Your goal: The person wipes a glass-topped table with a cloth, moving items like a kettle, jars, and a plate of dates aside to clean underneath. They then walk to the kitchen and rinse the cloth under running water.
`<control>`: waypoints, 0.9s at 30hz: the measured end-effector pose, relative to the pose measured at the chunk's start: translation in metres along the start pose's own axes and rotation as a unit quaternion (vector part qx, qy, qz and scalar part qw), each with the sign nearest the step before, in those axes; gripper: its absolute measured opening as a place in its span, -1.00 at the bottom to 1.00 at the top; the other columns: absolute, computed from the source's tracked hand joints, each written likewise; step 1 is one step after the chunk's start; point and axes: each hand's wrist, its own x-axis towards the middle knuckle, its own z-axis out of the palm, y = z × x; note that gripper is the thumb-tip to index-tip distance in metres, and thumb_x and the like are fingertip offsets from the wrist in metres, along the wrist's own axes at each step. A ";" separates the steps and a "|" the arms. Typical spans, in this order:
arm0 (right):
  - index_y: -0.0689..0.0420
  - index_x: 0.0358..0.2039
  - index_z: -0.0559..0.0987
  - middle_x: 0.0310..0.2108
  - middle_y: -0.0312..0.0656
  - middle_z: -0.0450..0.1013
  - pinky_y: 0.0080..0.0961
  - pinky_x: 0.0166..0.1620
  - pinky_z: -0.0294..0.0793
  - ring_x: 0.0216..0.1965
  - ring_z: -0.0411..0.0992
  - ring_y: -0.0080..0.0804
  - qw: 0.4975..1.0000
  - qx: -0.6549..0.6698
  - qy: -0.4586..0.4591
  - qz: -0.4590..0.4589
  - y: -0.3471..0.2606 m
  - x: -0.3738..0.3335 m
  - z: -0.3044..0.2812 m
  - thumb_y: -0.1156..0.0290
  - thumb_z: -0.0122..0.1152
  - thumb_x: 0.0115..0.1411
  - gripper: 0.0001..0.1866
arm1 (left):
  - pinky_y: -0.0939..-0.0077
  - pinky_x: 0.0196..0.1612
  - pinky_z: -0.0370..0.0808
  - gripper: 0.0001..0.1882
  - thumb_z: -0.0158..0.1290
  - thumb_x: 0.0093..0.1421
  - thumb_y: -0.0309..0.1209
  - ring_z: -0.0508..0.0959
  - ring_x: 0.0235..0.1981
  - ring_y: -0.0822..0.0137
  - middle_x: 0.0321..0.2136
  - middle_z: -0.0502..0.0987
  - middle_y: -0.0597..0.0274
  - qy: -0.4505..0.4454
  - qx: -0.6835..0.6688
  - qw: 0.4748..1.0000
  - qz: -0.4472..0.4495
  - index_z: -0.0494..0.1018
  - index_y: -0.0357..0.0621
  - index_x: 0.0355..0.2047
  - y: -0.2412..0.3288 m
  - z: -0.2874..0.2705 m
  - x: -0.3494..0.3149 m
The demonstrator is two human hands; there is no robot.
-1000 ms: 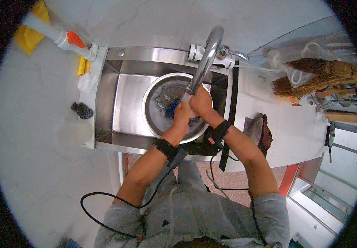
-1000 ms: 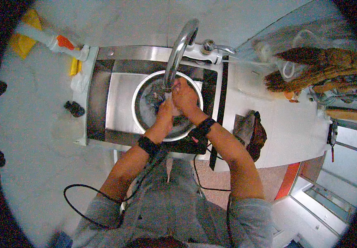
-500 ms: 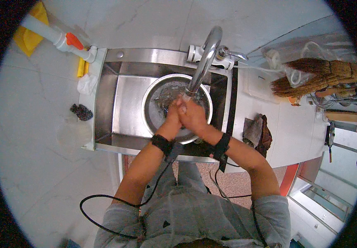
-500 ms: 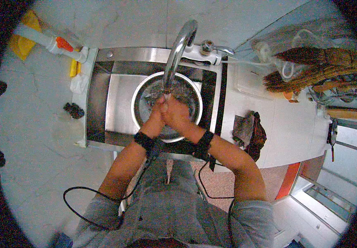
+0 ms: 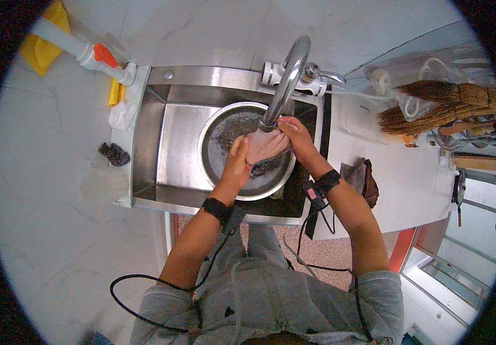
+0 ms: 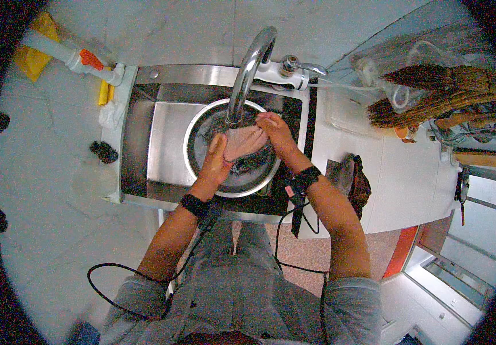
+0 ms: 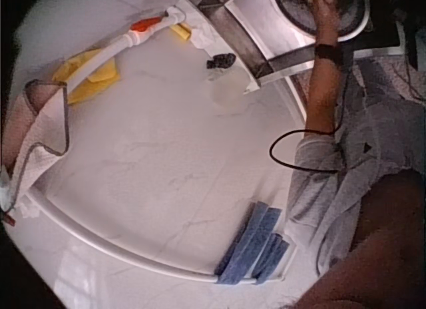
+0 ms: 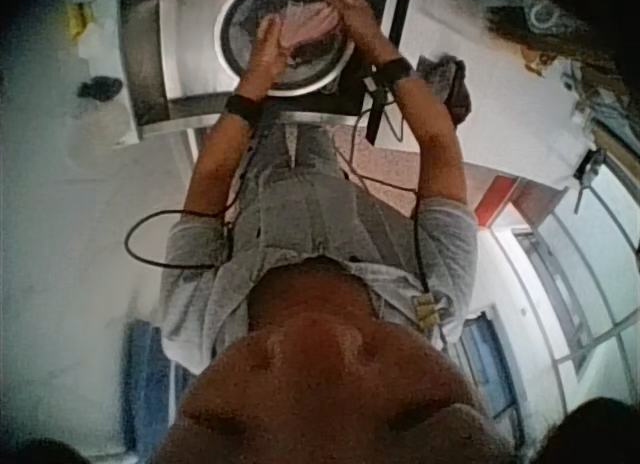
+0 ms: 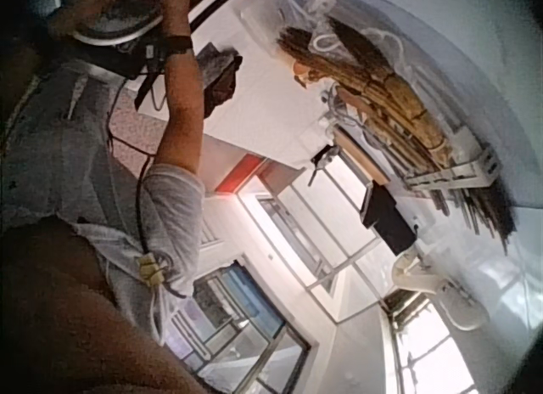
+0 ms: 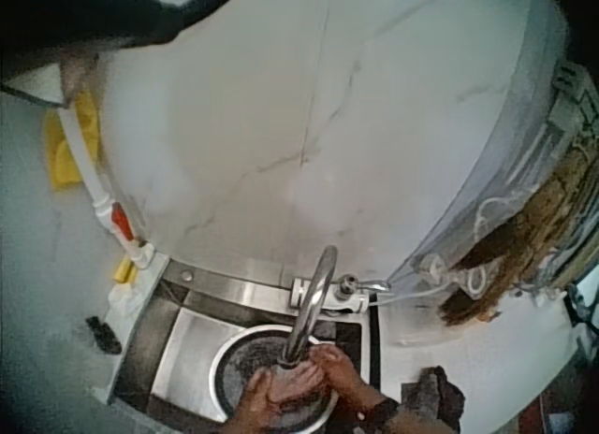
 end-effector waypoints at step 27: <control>0.06 -0.04 0.45 -0.21 -0.32 0.48 -0.57 -0.21 0.44 -0.24 0.43 -0.52 0.979 -0.154 -0.102 0.086 0.006 0.001 0.009 0.21 0.12 0.24 -0.68 | 0.19 0.07 0.34 -0.65 -0.10 0.31 -0.11 0.41 0.00 0.24 -0.07 0.44 0.22 0.030 -0.136 0.989 0.053 0.34 0.02 -0.01 0.021 -0.053 0.018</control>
